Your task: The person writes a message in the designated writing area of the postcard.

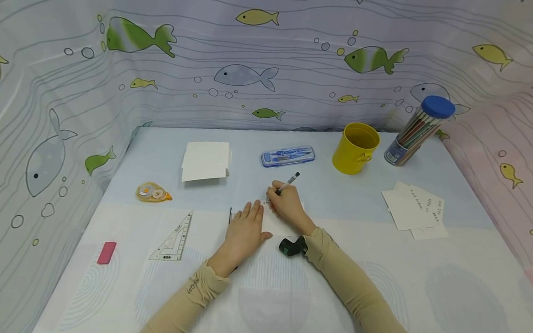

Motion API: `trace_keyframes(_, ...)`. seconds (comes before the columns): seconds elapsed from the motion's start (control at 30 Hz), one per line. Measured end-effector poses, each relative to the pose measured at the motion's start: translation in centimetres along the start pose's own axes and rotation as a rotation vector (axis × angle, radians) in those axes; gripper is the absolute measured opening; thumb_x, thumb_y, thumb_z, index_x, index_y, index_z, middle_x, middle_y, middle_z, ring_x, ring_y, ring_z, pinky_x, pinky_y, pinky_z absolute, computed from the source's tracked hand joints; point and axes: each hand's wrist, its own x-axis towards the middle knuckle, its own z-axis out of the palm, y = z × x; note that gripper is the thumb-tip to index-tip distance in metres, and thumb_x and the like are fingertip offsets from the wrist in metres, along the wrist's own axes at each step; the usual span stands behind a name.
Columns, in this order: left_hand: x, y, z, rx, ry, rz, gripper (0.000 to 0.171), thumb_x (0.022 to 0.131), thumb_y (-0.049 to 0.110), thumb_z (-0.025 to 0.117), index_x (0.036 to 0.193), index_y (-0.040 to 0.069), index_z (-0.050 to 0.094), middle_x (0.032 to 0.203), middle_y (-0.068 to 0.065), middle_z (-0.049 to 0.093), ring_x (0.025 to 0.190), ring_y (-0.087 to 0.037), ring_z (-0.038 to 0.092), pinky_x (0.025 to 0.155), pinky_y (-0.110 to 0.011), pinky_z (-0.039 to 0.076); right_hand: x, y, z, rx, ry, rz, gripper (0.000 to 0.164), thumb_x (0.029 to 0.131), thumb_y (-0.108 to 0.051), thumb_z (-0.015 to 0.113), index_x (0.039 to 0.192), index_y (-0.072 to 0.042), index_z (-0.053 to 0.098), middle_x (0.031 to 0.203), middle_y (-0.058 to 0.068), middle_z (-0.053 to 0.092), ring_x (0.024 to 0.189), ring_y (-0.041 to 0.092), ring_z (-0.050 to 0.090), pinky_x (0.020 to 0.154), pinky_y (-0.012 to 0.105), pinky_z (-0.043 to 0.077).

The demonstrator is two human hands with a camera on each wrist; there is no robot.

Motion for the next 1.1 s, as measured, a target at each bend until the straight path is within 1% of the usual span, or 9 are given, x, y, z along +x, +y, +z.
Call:
trace_keyframes(0.23,0.00,0.05,-0.08,0.000,-0.005,0.002,0.073,0.092,0.045,0.060,0.143,-0.004,0.043,0.151,-0.019,0.040,0.140,-0.038,0.039,0.109,-0.051,0.041,0.03,0.10,0.05,-0.024,0.011,0.001,0.034,0.093,-0.012,0.051,0.060,-0.011,0.042,0.043,-0.004,0.048,0.034,0.005,0.042,0.036,0.018,0.029)
trace_keyframes(0.4,-0.03,0.05,-0.08,0.001,-0.003,0.001,0.073,0.092,0.046,0.060,0.142,-0.004,0.043,0.151,-0.019,0.041,0.139,-0.038,0.040,0.108,-0.052,0.041,0.03,0.11,0.06,-0.005,-0.007,0.016,0.034,0.092,-0.012,0.051,0.059,-0.012,0.043,0.043,-0.005,0.048,0.034,0.005,0.042,0.036,0.018,0.030)
trace_keyframes(0.67,-0.06,0.05,-0.15,-0.018,0.002,0.000,0.073,0.091,0.045,0.061,0.142,-0.005,0.043,0.151,-0.020,0.040,0.140,-0.038,0.039,0.109,-0.052,0.041,-0.03,0.10,0.07,0.028,-0.005,0.011,0.033,0.093,-0.012,0.052,0.060,-0.010,0.044,0.044,-0.002,0.050,0.034,0.005,0.043,0.035,0.018,0.031)
trace_keyframes(0.87,-0.06,0.01,-0.33,-0.019,-0.002,0.002,0.073,0.091,0.045,0.061,0.142,-0.005,0.043,0.151,-0.020,0.040,0.140,-0.038,0.039,0.109,-0.052,0.040,0.05,0.00,0.03,-0.003,-0.021,0.009,0.034,0.093,-0.013,0.051,0.060,-0.011,0.044,0.044,-0.004,0.050,0.035,0.005,0.043,0.036,0.018,0.030)
trace_keyframes(0.97,-0.03,0.01,-0.38,-0.022,-0.002,0.001,0.073,0.092,0.045,0.061,0.142,-0.005,0.043,0.151,-0.020,0.040,0.140,-0.038,0.039,0.109,-0.052,0.040,0.08,-0.03,0.01,-0.017,-0.011,0.005,0.034,0.093,-0.012,0.050,0.059,-0.012,0.043,0.043,-0.005,0.049,0.035,0.005,0.043,0.036,0.018,0.030)
trace_keyframes(1.1,-0.04,0.03,-0.24,-0.027,0.005,0.000,0.073,0.091,0.045,0.061,0.142,-0.005,0.043,0.151,-0.020,0.041,0.139,-0.039,0.039,0.109,-0.052,0.040,0.00,-0.05,0.01,-0.003,0.033,-0.004,0.034,0.091,-0.010,0.050,0.058,-0.012,0.043,0.042,-0.004,0.049,0.033,0.004,0.043,0.035,0.018,0.030)
